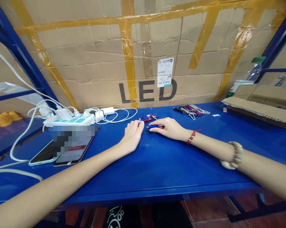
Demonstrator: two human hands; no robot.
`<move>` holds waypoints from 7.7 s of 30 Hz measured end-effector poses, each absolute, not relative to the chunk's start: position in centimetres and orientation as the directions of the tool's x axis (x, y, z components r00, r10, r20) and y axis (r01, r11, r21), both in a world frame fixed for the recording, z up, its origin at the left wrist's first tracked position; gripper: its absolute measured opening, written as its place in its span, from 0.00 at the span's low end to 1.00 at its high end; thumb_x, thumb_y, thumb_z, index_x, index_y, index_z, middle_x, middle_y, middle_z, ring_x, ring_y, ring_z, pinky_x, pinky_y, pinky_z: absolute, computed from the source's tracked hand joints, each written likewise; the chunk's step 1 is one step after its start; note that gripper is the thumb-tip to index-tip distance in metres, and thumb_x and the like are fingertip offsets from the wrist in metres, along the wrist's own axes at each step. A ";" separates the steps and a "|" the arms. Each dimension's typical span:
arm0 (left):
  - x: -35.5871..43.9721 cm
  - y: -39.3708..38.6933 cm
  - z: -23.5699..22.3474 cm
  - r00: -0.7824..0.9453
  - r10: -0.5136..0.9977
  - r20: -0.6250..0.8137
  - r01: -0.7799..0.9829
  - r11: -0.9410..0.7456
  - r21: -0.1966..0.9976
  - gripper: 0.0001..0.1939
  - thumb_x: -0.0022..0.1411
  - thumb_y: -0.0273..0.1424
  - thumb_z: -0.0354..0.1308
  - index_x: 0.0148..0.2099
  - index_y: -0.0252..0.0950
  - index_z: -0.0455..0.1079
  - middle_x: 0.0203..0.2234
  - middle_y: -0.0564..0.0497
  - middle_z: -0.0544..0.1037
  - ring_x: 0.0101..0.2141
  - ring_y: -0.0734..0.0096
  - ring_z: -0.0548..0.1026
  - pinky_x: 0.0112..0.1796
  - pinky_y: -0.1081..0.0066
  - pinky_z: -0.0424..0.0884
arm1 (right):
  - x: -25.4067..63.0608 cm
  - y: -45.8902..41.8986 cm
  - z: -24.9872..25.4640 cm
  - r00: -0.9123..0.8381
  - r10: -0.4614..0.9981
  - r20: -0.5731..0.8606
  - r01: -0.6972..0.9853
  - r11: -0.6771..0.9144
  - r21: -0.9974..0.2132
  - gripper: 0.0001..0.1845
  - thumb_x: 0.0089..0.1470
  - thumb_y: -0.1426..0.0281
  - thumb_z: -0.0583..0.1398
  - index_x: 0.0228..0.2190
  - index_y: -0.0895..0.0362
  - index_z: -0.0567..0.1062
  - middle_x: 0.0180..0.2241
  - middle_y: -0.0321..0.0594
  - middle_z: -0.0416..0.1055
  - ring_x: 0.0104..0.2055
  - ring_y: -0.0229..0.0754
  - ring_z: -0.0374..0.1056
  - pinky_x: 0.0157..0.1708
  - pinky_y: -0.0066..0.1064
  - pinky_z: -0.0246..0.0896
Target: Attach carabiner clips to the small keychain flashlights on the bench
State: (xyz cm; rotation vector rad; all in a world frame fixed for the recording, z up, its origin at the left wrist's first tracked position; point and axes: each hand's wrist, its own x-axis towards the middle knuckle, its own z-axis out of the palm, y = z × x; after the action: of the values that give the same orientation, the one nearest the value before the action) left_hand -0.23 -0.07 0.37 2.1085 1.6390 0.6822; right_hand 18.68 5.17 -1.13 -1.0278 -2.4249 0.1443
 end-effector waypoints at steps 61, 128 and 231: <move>-0.1 -0.3 0.5 0.221 0.966 0.136 0.785 -0.259 0.563 0.21 0.66 0.39 0.31 0.46 0.40 0.63 0.43 0.49 0.67 0.46 0.63 0.61 0.53 0.58 0.56 | 18.6 5.2 -0.9 -0.594 0.730 0.337 0.662 0.682 -0.310 0.18 0.56 0.54 0.55 0.42 0.49 0.76 0.42 0.35 0.76 0.44 0.44 0.71 0.40 0.32 0.61; 0.0 0.0 0.0 0.223 0.963 0.149 0.786 -0.269 0.557 0.20 0.65 0.43 0.37 0.46 0.40 0.64 0.45 0.48 0.68 0.49 0.62 0.61 0.54 0.57 0.53 | 18.6 4.6 -0.6 -0.633 0.690 0.352 0.637 0.722 -0.270 0.18 0.57 0.56 0.54 0.40 0.51 0.76 0.39 0.35 0.77 0.39 0.42 0.72 0.34 0.29 0.59; 0.0 0.1 -0.2 0.257 0.950 0.177 0.816 -0.311 0.487 0.19 0.65 0.42 0.40 0.49 0.39 0.64 0.46 0.48 0.68 0.49 0.61 0.61 0.53 0.57 0.55 | 18.6 4.6 -0.5 -0.628 0.712 0.315 0.690 0.696 -0.198 0.17 0.57 0.56 0.54 0.42 0.50 0.75 0.30 0.35 0.76 0.31 0.38 0.70 0.28 0.26 0.54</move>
State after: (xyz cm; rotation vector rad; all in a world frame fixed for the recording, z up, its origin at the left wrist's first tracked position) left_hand -0.04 0.07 -0.20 2.2360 1.6292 0.6407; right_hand 18.60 4.58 -0.50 -1.0946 -2.5383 0.0818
